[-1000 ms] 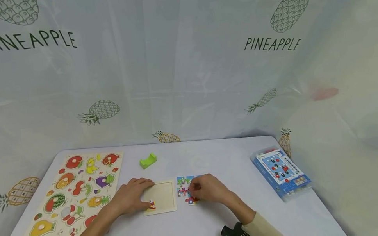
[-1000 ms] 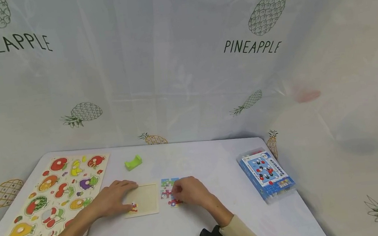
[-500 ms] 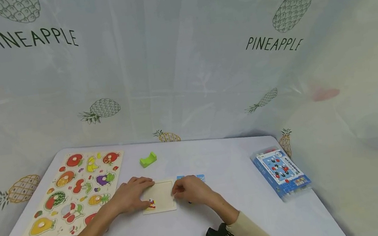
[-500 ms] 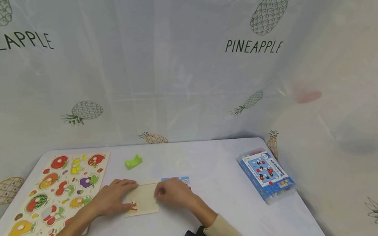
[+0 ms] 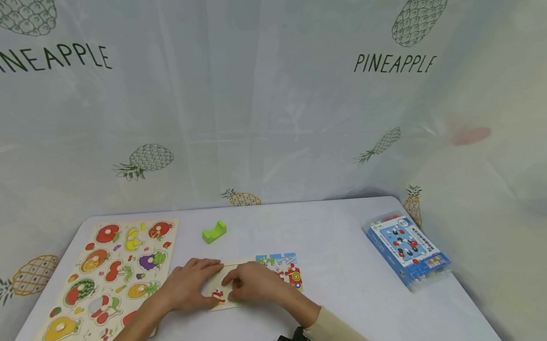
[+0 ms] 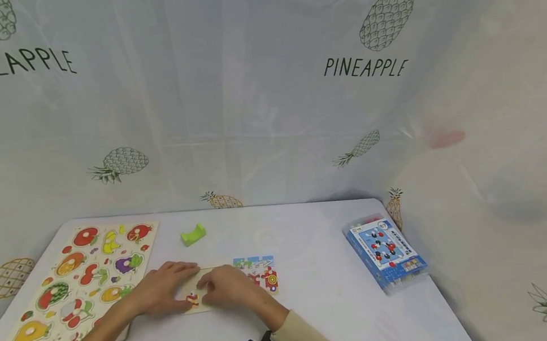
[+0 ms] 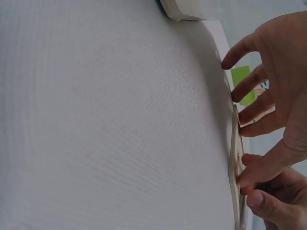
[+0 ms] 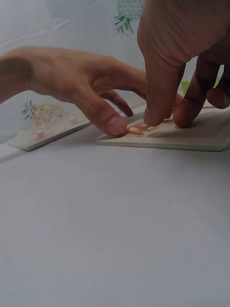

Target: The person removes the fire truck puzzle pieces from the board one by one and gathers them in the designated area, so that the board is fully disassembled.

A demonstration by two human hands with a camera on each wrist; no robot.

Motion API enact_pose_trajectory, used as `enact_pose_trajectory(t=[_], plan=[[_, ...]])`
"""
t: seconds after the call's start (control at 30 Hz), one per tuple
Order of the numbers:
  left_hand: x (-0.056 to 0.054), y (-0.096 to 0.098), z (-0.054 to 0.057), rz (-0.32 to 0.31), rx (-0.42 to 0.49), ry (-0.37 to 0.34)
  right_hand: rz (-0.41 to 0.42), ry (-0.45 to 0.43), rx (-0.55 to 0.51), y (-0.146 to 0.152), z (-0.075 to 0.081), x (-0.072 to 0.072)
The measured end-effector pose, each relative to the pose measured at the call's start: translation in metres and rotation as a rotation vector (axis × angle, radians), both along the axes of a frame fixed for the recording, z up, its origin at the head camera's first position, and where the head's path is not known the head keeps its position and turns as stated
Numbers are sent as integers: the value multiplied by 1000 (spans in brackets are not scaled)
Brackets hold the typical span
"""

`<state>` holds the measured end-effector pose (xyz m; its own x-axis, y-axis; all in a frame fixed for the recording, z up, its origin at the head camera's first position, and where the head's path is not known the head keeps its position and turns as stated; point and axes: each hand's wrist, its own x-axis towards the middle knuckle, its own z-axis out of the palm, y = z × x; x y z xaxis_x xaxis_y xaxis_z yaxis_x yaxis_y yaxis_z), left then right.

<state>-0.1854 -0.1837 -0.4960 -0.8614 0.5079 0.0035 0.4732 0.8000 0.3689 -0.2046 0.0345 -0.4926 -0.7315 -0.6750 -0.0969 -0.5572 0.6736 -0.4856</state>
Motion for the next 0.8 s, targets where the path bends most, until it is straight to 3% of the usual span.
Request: enact_pose_trajectory(t=[0.23,0.8], plan=[[2,-1,3,-16,30,-15,59,29,37,-15,-1,2],[3,-1,2,-33,30,14,76,75,32,-20,1,7]])
